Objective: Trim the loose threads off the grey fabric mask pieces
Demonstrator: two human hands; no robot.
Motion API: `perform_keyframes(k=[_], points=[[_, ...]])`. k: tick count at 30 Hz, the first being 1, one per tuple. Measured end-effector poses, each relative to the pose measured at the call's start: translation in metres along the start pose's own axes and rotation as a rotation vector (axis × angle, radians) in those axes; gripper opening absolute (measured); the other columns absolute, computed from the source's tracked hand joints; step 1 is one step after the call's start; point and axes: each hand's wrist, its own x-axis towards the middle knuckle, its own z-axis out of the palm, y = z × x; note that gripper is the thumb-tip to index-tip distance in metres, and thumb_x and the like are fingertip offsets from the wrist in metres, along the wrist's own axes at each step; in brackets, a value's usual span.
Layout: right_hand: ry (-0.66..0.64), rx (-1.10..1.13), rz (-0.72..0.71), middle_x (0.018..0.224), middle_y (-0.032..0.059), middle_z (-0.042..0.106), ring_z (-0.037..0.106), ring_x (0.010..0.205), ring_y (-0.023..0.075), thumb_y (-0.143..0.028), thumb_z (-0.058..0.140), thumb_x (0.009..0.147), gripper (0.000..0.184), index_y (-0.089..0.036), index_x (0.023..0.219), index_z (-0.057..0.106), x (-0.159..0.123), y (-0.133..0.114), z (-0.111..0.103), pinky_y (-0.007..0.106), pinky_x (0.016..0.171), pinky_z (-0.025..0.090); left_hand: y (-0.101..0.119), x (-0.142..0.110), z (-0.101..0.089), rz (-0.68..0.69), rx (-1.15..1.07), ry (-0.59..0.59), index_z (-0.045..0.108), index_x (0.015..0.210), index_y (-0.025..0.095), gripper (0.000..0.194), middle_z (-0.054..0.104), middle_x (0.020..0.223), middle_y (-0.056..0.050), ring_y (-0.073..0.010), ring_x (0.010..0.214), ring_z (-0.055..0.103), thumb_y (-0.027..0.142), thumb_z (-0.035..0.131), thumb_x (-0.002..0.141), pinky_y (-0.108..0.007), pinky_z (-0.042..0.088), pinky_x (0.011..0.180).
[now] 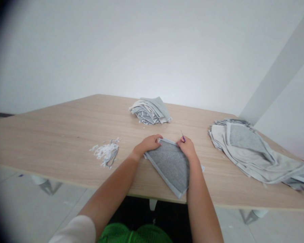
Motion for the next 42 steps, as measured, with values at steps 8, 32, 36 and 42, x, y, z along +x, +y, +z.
perform_keyframes(k=[8,32,36,42], points=[[-0.049,-0.105,-0.116,0.075,-0.0007,0.063,0.054,0.07,0.0167,-0.026,0.058,0.08,0.004,-0.023,0.079,0.055,-0.007,-0.015,0.019,0.027,0.065,0.034,-0.007,0.006,0.009,0.016,0.009,0.124,0.073,0.122,0.02,0.038,0.075,0.114,-0.011,-0.025,0.105,0.067,0.023,0.068,0.085,-0.034,0.048,0.097],[0.088,-0.122,-0.123,0.076,-0.001,0.061,0.052,0.071,0.0173,-0.023,0.054,0.081,0.005,-0.023,0.084,0.057,-0.002,-0.015,0.03,0.026,0.067,0.033,-0.012,0.029,0.019,-0.106,-0.468,0.269,0.069,0.103,0.017,0.02,0.073,0.094,-0.006,-0.0194,0.089,0.066,0.032,0.063,0.092,-0.029,0.051,0.083],[0.049,-0.105,-0.149,0.086,0.0003,0.065,0.056,0.079,0.0172,-0.028,0.06,0.081,0.013,-0.022,0.092,0.062,-0.002,-0.014,0.034,0.026,0.071,0.038,-0.008,0.029,0.021,-0.084,-0.725,0.211,0.067,0.104,0.016,0.026,0.065,0.075,0.0,-0.015,0.067,0.058,0.038,0.061,0.091,-0.025,0.046,0.065],[0.059,-0.051,-0.147,0.096,0.0019,0.068,0.061,0.088,0.0183,-0.039,0.068,0.083,0.027,-0.022,0.103,0.065,-0.001,-0.016,0.042,0.028,0.081,0.044,0.0,0.02,0.021,-0.004,-0.886,0.032,0.071,0.109,0.014,0.039,0.062,0.073,0.001,-0.0121,0.062,0.052,0.043,0.065,0.084,-0.022,0.04,0.058]])
